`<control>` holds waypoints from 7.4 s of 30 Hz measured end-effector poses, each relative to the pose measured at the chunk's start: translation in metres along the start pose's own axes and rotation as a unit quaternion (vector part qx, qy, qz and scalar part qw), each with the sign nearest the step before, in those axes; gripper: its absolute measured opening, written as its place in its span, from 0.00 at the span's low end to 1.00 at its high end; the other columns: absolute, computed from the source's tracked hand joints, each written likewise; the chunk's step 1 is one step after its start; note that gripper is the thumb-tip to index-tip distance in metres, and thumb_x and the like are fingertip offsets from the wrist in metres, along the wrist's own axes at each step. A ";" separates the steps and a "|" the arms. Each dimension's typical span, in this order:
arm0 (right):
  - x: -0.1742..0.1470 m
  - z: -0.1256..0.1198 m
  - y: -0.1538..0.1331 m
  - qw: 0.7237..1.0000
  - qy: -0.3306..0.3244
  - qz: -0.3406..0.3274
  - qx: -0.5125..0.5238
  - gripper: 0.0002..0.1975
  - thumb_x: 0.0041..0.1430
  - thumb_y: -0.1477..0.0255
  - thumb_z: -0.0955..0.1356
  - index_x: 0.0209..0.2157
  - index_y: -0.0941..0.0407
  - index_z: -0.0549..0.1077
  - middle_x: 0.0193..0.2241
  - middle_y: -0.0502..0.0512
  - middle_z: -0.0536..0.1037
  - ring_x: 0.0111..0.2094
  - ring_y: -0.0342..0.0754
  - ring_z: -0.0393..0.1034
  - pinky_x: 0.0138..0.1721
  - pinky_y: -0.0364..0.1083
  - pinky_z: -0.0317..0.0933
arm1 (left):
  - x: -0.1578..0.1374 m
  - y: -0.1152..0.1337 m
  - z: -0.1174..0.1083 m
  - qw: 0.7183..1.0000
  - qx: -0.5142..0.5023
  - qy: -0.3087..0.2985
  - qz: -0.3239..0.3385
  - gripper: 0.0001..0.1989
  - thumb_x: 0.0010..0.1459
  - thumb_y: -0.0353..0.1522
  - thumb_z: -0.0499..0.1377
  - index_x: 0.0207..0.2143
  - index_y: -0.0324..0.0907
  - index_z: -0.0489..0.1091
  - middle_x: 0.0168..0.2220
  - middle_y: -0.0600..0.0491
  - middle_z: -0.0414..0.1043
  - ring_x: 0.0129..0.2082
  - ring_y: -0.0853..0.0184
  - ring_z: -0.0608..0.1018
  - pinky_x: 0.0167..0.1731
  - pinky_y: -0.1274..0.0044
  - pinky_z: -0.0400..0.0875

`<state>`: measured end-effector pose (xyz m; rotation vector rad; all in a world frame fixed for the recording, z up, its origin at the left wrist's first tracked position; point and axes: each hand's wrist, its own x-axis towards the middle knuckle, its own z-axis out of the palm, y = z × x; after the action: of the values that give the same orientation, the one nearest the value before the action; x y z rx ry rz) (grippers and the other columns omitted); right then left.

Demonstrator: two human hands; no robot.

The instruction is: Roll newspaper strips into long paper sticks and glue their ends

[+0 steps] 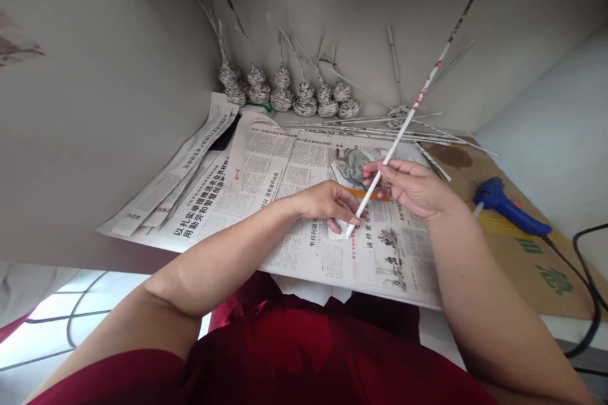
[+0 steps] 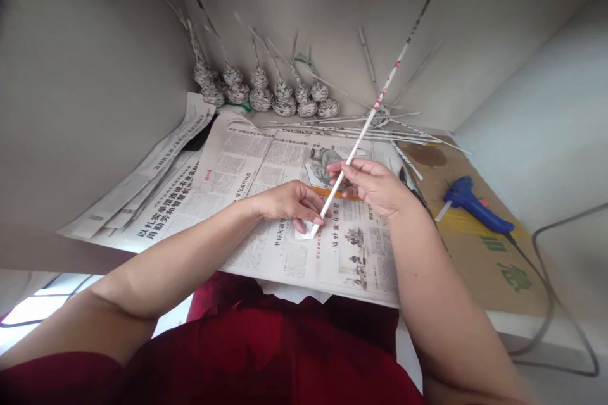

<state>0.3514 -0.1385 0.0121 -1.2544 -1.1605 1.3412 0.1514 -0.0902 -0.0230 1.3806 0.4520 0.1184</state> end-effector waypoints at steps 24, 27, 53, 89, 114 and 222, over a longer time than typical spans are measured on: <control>0.014 0.001 0.006 0.974 0.206 -0.075 0.049 0.16 0.38 0.62 0.77 0.23 0.57 0.71 0.24 0.49 0.73 0.20 0.39 0.65 0.14 0.39 0.55 | -0.005 0.010 -0.032 0.962 0.128 0.174 0.165 0.17 0.47 0.26 0.63 0.43 0.38 0.73 0.33 0.49 0.78 0.33 0.68 0.78 0.34 0.79 0.69; 0.014 0.003 0.007 0.978 0.188 -0.064 0.066 0.16 0.39 0.61 0.76 0.25 0.56 0.71 0.25 0.49 0.74 0.20 0.40 0.67 0.15 0.38 0.58 | -0.004 0.009 -0.033 0.942 0.199 0.209 0.172 0.20 0.46 0.26 0.64 0.44 0.40 0.74 0.33 0.51 0.78 0.35 0.68 0.78 0.38 0.79 0.69; 0.022 0.038 0.037 0.985 0.129 -0.088 0.074 0.15 0.43 0.65 0.75 0.31 0.54 0.70 0.23 0.48 0.76 0.26 0.43 0.72 0.26 0.41 0.65 | 0.010 0.005 -0.015 0.921 -0.244 0.297 0.061 0.17 0.49 0.41 0.64 0.33 0.35 0.70 0.26 0.49 0.73 0.21 0.71 0.75 0.23 0.79 0.74; -0.051 0.019 0.006 0.629 0.199 -0.309 -0.685 0.13 0.61 0.66 0.62 0.42 0.58 0.73 0.37 0.59 0.78 0.38 0.54 0.68 0.43 0.51 0.59 | -0.003 0.020 -0.082 0.716 -0.508 0.398 0.265 0.05 0.57 0.24 0.55 0.28 0.33 0.67 0.24 0.50 0.71 0.26 0.69 0.79 0.23 0.85 0.74; -0.091 0.063 0.029 0.982 -0.058 0.168 -0.064 0.18 0.59 0.55 0.60 0.39 0.54 0.67 0.21 0.44 0.55 0.15 0.38 0.47 0.16 0.40 0.42 | -0.011 0.025 -0.076 0.777 -0.505 0.284 0.247 0.04 0.57 0.27 0.58 0.30 0.33 0.70 0.24 0.51 0.72 0.25 0.71 0.79 0.19 0.88 0.72; -0.133 0.068 0.024 0.834 0.117 -0.018 -0.539 0.14 0.59 0.58 0.62 0.36 0.53 0.70 0.23 0.51 0.70 0.26 0.47 0.64 0.30 0.47 0.54 | -0.014 0.023 -0.090 0.746 -0.525 0.325 0.250 0.09 0.59 0.31 0.57 0.26 0.36 0.68 0.19 0.55 0.66 0.19 0.77 0.73 0.12 0.91 0.60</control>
<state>0.2890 -0.2765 0.0061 -2.0718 -1.8191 0.3757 0.1089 -0.0083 -0.0084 0.2407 0.4502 1.1559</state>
